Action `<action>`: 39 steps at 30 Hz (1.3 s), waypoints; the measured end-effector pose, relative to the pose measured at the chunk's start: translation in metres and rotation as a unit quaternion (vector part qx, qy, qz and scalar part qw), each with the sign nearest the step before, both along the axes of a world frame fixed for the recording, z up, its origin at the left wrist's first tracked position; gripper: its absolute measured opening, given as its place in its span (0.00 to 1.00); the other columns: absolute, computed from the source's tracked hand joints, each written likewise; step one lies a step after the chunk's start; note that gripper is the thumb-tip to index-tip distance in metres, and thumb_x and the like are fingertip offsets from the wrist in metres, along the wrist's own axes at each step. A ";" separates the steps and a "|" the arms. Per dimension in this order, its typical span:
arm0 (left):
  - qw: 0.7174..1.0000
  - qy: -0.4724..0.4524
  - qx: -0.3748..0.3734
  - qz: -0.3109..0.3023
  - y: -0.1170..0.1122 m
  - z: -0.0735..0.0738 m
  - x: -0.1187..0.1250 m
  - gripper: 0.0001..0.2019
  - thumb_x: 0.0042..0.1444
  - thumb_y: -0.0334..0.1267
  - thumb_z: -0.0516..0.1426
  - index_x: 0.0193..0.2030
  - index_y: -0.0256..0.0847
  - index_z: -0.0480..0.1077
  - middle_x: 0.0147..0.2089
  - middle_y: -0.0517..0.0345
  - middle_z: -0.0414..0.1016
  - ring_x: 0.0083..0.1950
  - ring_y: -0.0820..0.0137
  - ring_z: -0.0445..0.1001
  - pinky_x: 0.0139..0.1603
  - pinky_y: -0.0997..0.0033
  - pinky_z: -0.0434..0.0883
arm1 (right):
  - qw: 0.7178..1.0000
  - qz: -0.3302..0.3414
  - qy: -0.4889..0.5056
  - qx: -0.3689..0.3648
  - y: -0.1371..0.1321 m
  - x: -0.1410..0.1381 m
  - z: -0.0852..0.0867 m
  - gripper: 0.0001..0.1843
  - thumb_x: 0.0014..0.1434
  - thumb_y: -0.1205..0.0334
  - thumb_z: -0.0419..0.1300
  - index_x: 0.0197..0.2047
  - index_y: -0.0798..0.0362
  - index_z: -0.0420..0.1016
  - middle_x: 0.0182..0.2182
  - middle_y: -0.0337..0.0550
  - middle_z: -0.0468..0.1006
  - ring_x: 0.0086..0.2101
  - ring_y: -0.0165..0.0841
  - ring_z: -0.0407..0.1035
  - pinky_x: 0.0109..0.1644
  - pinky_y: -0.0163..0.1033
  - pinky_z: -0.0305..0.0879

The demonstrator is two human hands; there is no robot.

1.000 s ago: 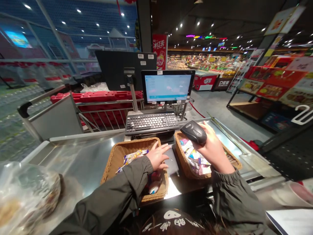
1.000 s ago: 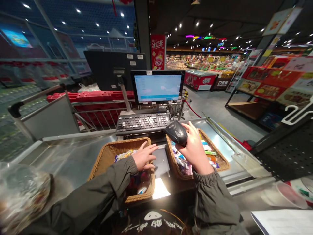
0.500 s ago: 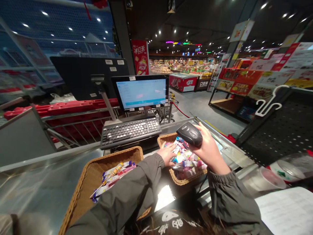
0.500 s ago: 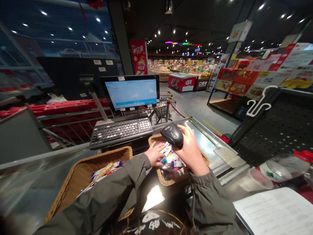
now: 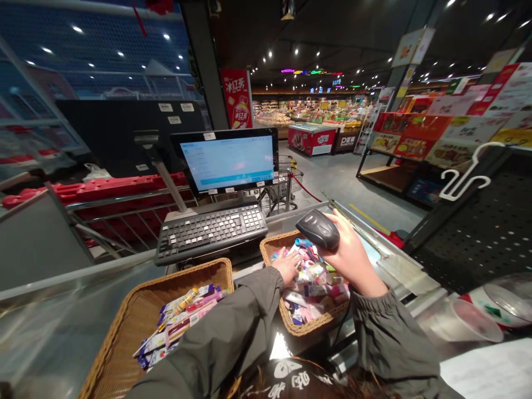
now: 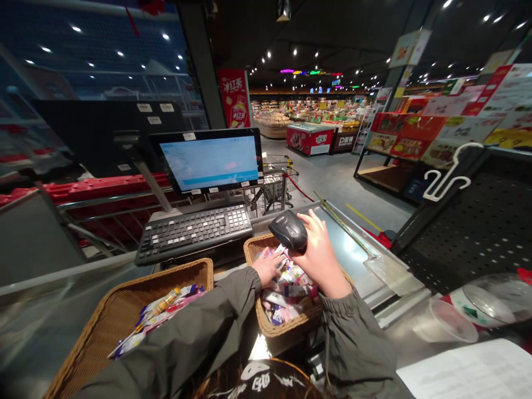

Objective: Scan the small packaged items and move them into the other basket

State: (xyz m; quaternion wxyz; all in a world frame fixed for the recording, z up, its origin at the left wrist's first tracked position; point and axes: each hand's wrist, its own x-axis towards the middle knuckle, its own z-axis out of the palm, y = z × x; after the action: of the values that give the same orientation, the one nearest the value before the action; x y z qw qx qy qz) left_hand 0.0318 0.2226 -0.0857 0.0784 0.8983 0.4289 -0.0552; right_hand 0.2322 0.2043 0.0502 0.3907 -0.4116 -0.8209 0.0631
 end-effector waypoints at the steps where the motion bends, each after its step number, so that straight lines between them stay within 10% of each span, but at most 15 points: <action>1: 1.000 0.000 0.007 0.022 0.003 -0.002 -0.001 0.12 0.53 0.45 0.63 0.42 0.47 0.79 0.73 0.53 0.55 0.74 0.52 0.47 0.70 0.32 0.38 | 1.000 0.003 0.003 0.000 0.002 0.000 0.000 0.23 0.48 0.63 0.60 0.49 0.53 0.72 0.58 0.56 0.69 0.66 0.57 0.51 0.67 0.68 0.49; 6: 0.991 0.005 0.057 0.119 0.016 -0.009 -0.007 0.11 0.62 0.36 0.54 0.41 0.43 0.79 0.71 0.49 0.59 0.74 0.55 0.50 0.70 0.32 0.38 | 1.000 0.005 0.005 -0.011 0.011 -0.003 -0.003 0.23 0.48 0.64 0.60 0.49 0.52 0.72 0.58 0.55 0.69 0.66 0.56 0.52 0.67 0.69 0.48; 20: 0.997 0.011 0.071 0.024 0.019 -0.013 -0.009 0.10 0.60 0.40 0.57 0.40 0.42 0.79 0.73 0.51 0.55 0.74 0.55 0.49 0.70 0.32 0.40 | 0.999 0.001 0.005 -0.033 0.031 -0.010 -0.012 0.22 0.48 0.61 0.60 0.49 0.52 0.72 0.58 0.56 0.69 0.66 0.55 0.51 0.67 0.68 0.47; 39: 0.982 0.061 0.023 0.175 -0.004 -0.011 0.006 0.21 0.57 0.36 0.53 0.56 0.41 0.74 0.65 0.43 0.68 0.73 0.51 0.51 0.71 0.32 0.38 | 1.000 0.019 -0.003 -0.025 0.032 -0.021 -0.014 0.25 0.47 0.64 0.59 0.51 0.52 0.71 0.59 0.55 0.68 0.67 0.55 0.49 0.66 0.70 0.47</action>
State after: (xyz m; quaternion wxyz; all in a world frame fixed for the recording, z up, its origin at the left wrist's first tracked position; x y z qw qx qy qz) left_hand 0.0380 0.2182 -0.0968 0.0399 0.8059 0.5844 -0.0855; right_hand 0.2112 0.2362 0.0363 0.3769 -0.4052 -0.8281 0.0898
